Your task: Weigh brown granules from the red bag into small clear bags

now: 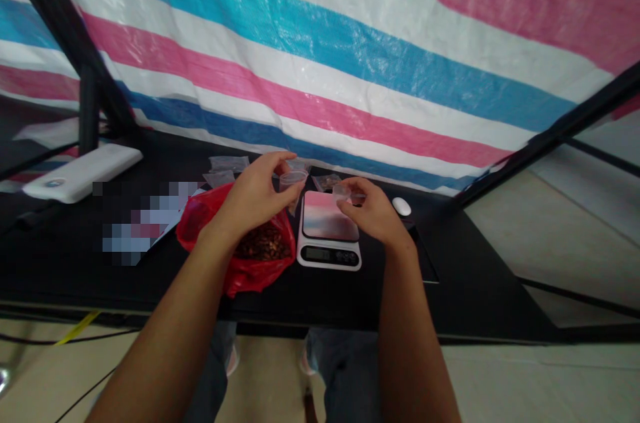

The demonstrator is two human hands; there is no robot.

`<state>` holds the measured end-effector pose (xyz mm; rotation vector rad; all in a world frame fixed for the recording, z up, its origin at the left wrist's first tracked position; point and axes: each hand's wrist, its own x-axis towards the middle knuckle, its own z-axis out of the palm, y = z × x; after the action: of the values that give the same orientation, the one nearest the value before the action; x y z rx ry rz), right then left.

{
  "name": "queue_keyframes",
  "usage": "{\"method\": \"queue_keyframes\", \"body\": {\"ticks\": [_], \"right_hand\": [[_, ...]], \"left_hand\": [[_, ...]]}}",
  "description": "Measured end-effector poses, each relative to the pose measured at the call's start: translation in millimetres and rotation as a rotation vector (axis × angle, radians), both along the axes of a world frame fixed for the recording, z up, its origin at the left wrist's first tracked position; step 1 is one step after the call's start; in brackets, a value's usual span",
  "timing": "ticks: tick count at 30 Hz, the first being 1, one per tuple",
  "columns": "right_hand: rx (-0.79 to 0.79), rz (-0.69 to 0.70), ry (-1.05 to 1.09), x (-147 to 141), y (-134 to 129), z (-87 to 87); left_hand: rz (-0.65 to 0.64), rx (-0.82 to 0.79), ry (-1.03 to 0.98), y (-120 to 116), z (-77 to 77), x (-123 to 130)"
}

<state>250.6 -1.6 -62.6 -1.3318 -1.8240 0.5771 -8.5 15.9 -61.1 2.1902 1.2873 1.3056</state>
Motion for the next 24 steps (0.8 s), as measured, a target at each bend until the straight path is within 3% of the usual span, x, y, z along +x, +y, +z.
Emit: {"method": "queue_keyframes", "body": {"ticks": [3,7,15,24], "right_hand": [[-0.034,0.012,-0.113,0.1,3.8,-9.1],[-0.086,0.032,-0.170,-5.1,3.1,-11.1],[0.150,-0.046,-0.069,-17.5,-12.1,21.1],[0.102,-0.010,-0.048,-22.8,-18.3,29.1]], "left_hand": [[0.105,0.015,0.111,8.4,-7.7,-1.2],[0.134,-0.073,0.239,16.0,-20.5,2.9],[0.100,-0.092,0.282,20.2,-25.3,8.2],[0.106,-0.208,0.307,17.7,-27.7,2.5]]}}
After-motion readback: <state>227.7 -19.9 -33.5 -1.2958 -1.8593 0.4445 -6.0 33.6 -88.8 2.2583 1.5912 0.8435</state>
